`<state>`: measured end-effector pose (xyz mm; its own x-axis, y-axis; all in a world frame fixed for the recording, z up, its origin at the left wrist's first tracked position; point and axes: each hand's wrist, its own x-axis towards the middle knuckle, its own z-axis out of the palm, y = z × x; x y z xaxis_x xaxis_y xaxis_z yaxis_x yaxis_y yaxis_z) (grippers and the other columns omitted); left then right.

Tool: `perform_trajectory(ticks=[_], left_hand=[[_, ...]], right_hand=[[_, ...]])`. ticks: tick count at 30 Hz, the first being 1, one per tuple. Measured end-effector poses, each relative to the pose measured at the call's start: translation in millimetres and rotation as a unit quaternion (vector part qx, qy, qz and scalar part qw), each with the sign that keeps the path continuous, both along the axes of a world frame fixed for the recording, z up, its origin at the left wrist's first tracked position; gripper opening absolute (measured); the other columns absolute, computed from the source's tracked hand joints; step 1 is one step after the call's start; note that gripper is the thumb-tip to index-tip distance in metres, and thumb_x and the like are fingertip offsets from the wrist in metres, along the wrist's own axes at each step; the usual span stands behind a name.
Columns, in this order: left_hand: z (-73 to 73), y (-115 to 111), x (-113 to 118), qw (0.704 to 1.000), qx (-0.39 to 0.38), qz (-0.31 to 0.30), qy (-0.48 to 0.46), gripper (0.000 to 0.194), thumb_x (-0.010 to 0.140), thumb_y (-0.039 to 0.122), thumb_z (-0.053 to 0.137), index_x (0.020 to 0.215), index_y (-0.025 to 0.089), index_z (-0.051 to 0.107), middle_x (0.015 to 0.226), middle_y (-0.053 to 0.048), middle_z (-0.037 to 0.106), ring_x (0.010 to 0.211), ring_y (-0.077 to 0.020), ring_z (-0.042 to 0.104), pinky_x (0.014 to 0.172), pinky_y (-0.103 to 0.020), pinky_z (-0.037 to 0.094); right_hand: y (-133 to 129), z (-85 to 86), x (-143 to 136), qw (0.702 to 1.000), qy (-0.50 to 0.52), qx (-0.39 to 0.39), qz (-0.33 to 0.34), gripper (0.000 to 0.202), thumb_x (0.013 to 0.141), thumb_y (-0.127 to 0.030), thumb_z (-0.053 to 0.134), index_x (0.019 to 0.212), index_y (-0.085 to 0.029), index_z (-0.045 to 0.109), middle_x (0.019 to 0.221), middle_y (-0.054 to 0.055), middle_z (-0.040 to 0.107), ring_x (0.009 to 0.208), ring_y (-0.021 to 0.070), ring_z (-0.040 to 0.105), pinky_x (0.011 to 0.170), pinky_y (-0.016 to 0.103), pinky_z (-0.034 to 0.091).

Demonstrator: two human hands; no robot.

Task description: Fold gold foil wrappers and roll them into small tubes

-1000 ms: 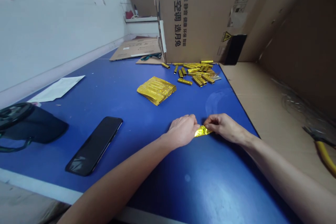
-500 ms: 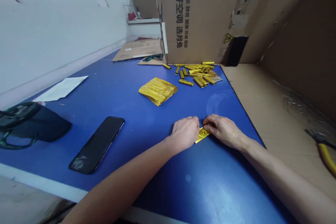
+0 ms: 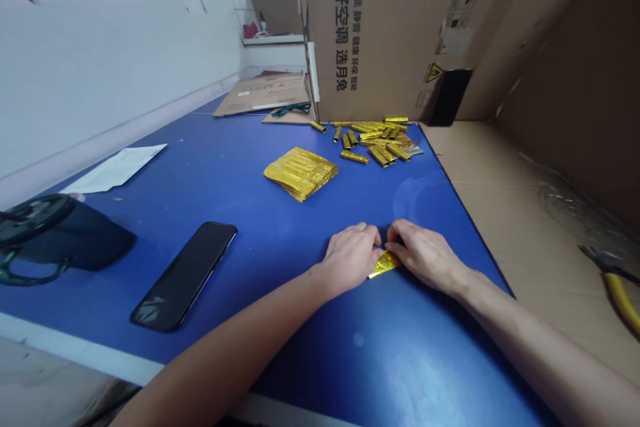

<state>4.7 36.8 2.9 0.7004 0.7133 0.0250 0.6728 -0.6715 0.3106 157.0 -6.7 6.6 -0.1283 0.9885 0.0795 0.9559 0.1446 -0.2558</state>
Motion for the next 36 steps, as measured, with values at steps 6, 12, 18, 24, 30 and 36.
perform_trajectory(ticks=[6,12,18,24,30,36], left_hand=[[-1.1,-5,1,0.999,0.029,-0.023,0.024,0.012,0.082,0.024,0.043,0.092,0.02,0.049,0.088,-0.003,0.053,0.084,-0.0178,0.053,0.071,-0.029,0.042],[-2.6,-10,2,0.994,0.088,-0.049,0.042,0.012,0.083,0.021,0.039,0.089,0.017,0.049,0.086,-0.006,0.052,0.082,-0.0197,0.051,0.071,-0.032,0.043],[-4.8,-10,1,0.994,0.091,-0.048,0.02,0.012,0.082,0.02,0.04,0.089,0.018,0.05,0.085,-0.005,0.052,0.082,-0.0205,0.051,0.07,-0.032,0.043],[-2.4,-2,-4,0.998,-0.004,-0.023,-0.061,0.016,0.08,0.017,0.039,0.085,0.02,0.053,0.083,-0.001,0.055,0.078,-0.0149,0.053,0.072,-0.027,0.042],[-0.8,7,-5,0.946,-0.221,0.048,-0.234,0.011,0.078,0.021,0.044,0.081,0.017,0.054,0.075,0.0,0.058,0.069,-0.0113,0.055,0.062,-0.021,0.042],[5.2,16,-9,0.748,-0.604,0.033,-0.272,0.041,0.085,0.046,0.032,0.089,0.011,0.052,0.068,-0.007,0.061,0.054,-0.0136,0.06,0.046,-0.02,0.041]], right_hand=[[0,10.0,16,0.994,-0.043,-0.078,-0.057,0.028,0.073,-0.05,0.049,0.066,-0.023,0.053,0.064,0.0,0.059,0.057,0.0156,0.055,0.045,0.024,0.031],[-2,15.2,12,0.993,-0.02,-0.107,-0.055,0.01,0.07,-0.032,0.054,0.067,-0.023,0.054,0.065,0.0,0.06,0.058,0.0152,0.054,0.048,0.024,0.034],[-1,14.3,9,0.991,0.062,-0.1,-0.064,0.007,0.071,-0.024,0.049,0.065,-0.021,0.052,0.061,-0.001,0.056,0.057,0.0139,0.051,0.051,0.024,0.034],[3,5.1,16,0.947,0.294,-0.122,-0.042,0.011,0.071,-0.027,0.051,0.064,-0.019,0.047,0.051,-0.005,0.048,0.047,0.0094,0.043,0.045,0.021,0.034],[4,9.3,17,0.902,0.421,-0.094,-0.031,0.015,0.069,-0.029,0.056,0.063,-0.018,0.046,0.052,-0.005,0.047,0.048,0.009,0.043,0.047,0.022,0.035],[-1,22.6,16,0.898,0.44,0.002,0.009,0.018,0.072,-0.032,0.057,0.063,-0.019,0.049,0.063,0.0,0.054,0.058,0.0122,0.049,0.054,0.025,0.039]])
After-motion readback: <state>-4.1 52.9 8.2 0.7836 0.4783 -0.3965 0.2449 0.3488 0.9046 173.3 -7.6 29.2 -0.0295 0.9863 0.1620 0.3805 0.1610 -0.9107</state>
